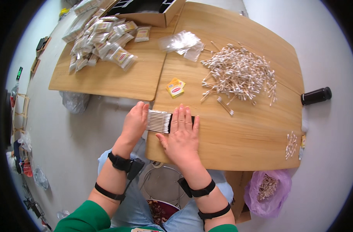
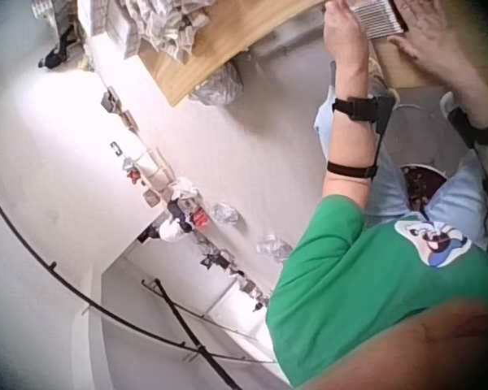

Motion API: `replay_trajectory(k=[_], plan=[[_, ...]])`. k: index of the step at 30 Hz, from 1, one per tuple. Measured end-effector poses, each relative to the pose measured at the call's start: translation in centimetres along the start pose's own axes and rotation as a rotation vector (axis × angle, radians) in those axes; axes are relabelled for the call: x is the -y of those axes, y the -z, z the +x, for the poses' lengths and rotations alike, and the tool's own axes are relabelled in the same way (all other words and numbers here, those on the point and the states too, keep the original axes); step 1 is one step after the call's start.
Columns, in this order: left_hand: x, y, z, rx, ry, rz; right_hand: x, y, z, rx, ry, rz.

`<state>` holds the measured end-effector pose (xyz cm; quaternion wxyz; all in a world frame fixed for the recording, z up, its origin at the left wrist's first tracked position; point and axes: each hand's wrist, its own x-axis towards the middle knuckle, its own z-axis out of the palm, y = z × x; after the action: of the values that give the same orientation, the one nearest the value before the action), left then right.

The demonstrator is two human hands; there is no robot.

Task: Manually organizing and packing cotton swabs into plastic bags.

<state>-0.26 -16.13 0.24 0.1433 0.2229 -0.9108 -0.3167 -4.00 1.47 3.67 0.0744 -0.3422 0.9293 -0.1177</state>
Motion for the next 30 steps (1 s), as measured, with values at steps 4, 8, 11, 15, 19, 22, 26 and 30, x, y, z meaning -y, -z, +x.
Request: replay_trajectory(k=[4, 8, 11, 15, 19, 22, 26, 30], plan=[[-1.0, 2.2, 0.6, -0.069, -0.131, 0.062, -5.9, 2.8, 0.5, -0.326, -0.131, 0.045], [-4.3, 2.2, 1.3, -0.235, -0.222, 0.114, -12.1, 3.9, 0.3, -0.465, -0.259, 0.061], [-6.0, 0.5, 1.0, -0.168, -0.312, 0.002, -13.2, 4.4, 0.6, -0.475, -0.309, 0.130], [-9.1, -2.8, 0.9, 0.000, -0.432, -0.184, -14.1, 4.5, 0.6, -0.444, -0.269, 0.197], [-10.7, -5.2, 1.0, 0.112, -0.536, -0.124, -13.4, 4.5, 0.5, -0.425, -0.235, 0.254], [-11.4, -6.5, 1.0, 0.147, -0.521, -0.089, -13.0, 4.8, 0.0, -0.361, -0.157, 0.316], [-12.6, -7.6, 2.2, 0.122, -0.527, -0.003, -13.3, 5.7, -1.0, -0.226, -0.052, 0.421], [-13.3, -9.2, 3.0, 0.149, -0.532, 0.044, -15.1, 5.9, -1.8, -0.151, -0.110, 0.630]])
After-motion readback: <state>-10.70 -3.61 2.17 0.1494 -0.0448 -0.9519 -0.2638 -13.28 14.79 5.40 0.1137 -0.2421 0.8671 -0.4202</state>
